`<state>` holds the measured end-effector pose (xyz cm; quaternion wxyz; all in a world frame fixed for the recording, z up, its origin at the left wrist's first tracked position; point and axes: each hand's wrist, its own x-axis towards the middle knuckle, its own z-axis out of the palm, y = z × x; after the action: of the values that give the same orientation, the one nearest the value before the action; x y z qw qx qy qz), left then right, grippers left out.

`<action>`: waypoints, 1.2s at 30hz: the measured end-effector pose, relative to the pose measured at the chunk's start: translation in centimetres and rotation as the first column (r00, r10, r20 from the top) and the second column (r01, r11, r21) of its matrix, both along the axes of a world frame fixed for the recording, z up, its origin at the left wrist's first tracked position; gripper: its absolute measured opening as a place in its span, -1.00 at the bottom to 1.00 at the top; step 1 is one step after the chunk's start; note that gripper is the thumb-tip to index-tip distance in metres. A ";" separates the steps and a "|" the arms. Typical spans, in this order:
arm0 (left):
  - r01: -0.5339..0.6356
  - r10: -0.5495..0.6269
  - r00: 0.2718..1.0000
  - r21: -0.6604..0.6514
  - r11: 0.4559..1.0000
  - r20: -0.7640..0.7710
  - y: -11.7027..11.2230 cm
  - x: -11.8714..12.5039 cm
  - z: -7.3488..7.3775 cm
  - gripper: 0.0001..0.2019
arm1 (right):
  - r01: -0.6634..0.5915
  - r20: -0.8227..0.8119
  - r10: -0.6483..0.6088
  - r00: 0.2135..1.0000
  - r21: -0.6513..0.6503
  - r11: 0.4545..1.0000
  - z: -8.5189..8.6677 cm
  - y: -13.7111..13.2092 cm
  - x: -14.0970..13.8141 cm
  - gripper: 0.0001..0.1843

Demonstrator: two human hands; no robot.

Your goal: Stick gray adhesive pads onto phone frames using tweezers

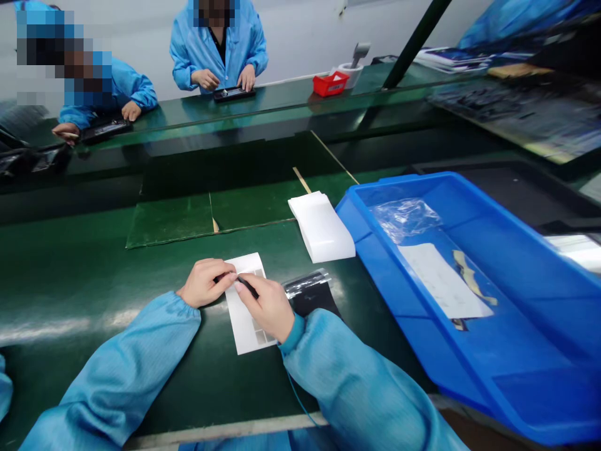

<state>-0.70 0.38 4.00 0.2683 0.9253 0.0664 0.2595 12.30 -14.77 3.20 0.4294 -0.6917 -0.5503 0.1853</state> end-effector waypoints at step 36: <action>-0.033 0.033 0.999 -0.001 0.999 0.025 0.0 0.0 -0.1 -0.75 | 0.041 -0.150 -0.017 0.989 0.157 0.987 0.2 0.2 0.1 -0.75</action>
<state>-0.75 0.38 3.91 0.2649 0.9207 0.0784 0.2757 12.41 -14.61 3.41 0.5258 -0.6474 -0.5198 0.1851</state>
